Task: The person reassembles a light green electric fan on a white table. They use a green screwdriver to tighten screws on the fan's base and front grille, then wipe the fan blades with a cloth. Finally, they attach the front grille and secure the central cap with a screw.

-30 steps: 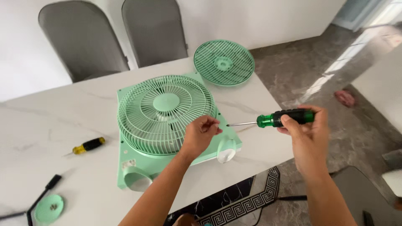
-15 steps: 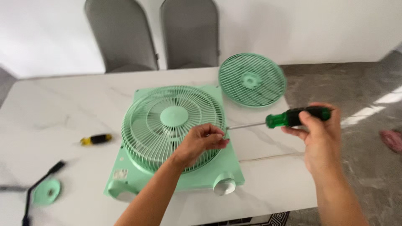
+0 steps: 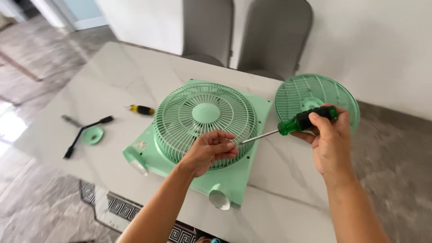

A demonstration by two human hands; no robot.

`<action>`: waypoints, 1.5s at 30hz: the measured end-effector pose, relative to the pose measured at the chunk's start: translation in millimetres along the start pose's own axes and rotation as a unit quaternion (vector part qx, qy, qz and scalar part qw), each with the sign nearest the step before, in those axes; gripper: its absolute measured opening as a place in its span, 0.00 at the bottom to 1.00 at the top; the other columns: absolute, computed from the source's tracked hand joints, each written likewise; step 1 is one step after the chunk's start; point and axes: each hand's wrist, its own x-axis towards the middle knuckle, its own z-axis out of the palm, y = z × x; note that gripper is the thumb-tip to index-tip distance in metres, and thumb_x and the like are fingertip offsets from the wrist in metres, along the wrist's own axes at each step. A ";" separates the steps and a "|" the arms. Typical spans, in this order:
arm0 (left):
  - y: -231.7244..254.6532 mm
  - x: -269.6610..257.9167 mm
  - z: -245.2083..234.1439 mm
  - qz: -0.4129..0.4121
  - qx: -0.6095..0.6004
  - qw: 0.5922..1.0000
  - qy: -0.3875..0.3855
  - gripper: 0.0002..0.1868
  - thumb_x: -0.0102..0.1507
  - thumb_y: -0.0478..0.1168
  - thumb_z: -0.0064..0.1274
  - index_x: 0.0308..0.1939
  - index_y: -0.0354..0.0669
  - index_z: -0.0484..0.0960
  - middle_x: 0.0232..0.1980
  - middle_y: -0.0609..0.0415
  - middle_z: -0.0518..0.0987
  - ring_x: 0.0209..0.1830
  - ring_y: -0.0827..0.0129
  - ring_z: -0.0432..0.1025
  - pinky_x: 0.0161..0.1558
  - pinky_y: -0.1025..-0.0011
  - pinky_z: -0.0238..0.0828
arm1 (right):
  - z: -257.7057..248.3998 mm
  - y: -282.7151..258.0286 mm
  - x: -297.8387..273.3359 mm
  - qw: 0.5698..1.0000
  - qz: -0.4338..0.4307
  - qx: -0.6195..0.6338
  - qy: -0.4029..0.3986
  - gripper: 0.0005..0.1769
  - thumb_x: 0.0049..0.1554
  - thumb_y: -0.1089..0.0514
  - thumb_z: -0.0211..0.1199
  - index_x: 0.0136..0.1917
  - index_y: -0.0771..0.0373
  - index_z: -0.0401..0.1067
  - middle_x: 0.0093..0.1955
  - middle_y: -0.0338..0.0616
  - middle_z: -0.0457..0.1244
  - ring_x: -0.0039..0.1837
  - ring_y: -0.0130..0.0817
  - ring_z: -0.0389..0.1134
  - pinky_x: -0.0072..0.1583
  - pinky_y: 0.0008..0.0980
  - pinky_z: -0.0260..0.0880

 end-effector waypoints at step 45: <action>-91.6 -87.8 29.2 0.168 0.431 0.833 0.304 0.13 0.61 0.45 0.52 0.42 0.43 0.86 0.45 0.55 0.83 0.51 0.62 0.70 0.45 0.68 0.73 | -33.1 75.8 -1.4 0.990 0.119 -0.006 -0.078 0.12 0.61 0.62 0.57 0.53 0.65 0.56 0.49 0.52 0.61 0.46 0.42 0.71 0.49 0.46 0.82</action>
